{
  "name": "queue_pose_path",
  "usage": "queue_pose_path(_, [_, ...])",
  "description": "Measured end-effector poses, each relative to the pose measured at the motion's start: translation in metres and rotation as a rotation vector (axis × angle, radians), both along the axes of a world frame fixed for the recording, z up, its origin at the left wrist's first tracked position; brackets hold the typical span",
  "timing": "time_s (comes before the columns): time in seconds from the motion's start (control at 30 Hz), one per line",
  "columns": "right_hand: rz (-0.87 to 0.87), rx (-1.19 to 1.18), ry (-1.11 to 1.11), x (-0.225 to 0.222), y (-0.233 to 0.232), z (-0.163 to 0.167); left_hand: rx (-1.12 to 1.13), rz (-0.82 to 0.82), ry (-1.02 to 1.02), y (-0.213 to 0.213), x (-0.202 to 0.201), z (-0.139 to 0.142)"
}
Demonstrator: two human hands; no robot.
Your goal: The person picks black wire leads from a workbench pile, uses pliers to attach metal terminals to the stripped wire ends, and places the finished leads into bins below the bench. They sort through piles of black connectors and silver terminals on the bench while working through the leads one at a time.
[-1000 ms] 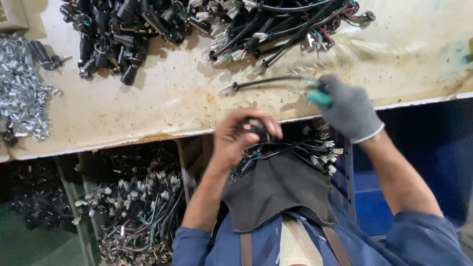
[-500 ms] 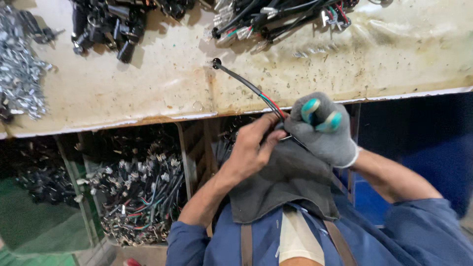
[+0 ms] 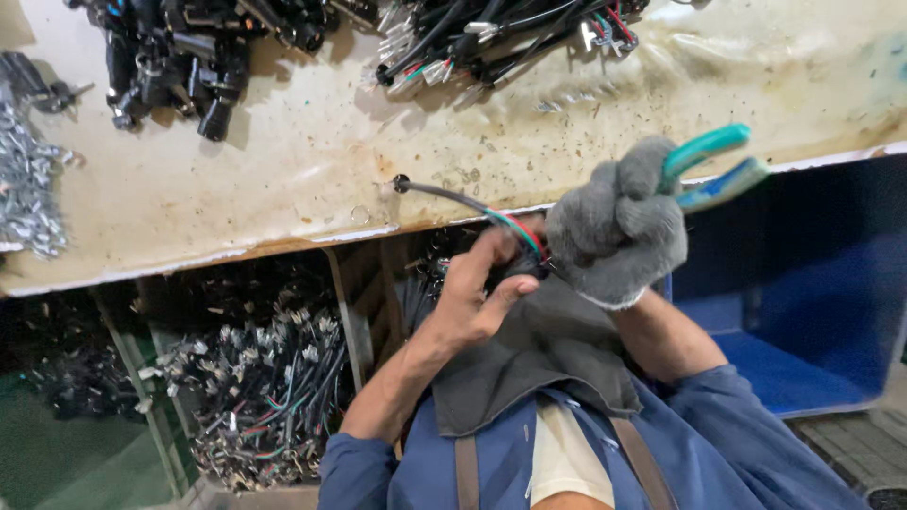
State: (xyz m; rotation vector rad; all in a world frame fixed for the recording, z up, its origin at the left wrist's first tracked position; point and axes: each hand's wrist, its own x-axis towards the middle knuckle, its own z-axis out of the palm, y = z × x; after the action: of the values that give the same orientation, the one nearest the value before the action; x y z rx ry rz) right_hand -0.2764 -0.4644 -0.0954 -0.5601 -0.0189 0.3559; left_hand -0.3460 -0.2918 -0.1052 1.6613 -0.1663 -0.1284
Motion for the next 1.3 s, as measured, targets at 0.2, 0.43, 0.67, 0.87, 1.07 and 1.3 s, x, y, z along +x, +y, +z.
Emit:
queue_pose_path(0.2, [-0.245, -1.337, -1.138, 0.089, -0.002, 0.026, 0.969, -0.268, -0.231, 0.016, -0.002, -0.007])
queue_pose_path(0.43, [-0.128, -2.071, -1.681, 0.204, -0.03, -0.004, 0.995, -0.571, 0.155, 0.04, -0.011, -0.007])
queue_pose_path(0.67, [-0.244, -1.914, -1.542, 0.086, -0.009, 0.023, 1.338, 0.231, -0.309, 0.156, 0.024, 0.013])
queue_pose_path(0.87, [-0.126, -1.976, -1.126, 0.042, 0.024, -0.035, 1.269, 0.795, -0.236, 0.23, 0.088, -0.056])
queue_pose_path(1.07, [-0.239, -1.715, -0.978, 0.051, 0.001, 0.03, 1.222, 0.765, -0.267, 0.194, 0.064, -0.069])
queue_pose_path(1.3, [0.028, -2.069, -1.181, 0.075, -0.018, 0.019, 1.094, 0.796, -0.319, 0.174, 0.05, -0.048])
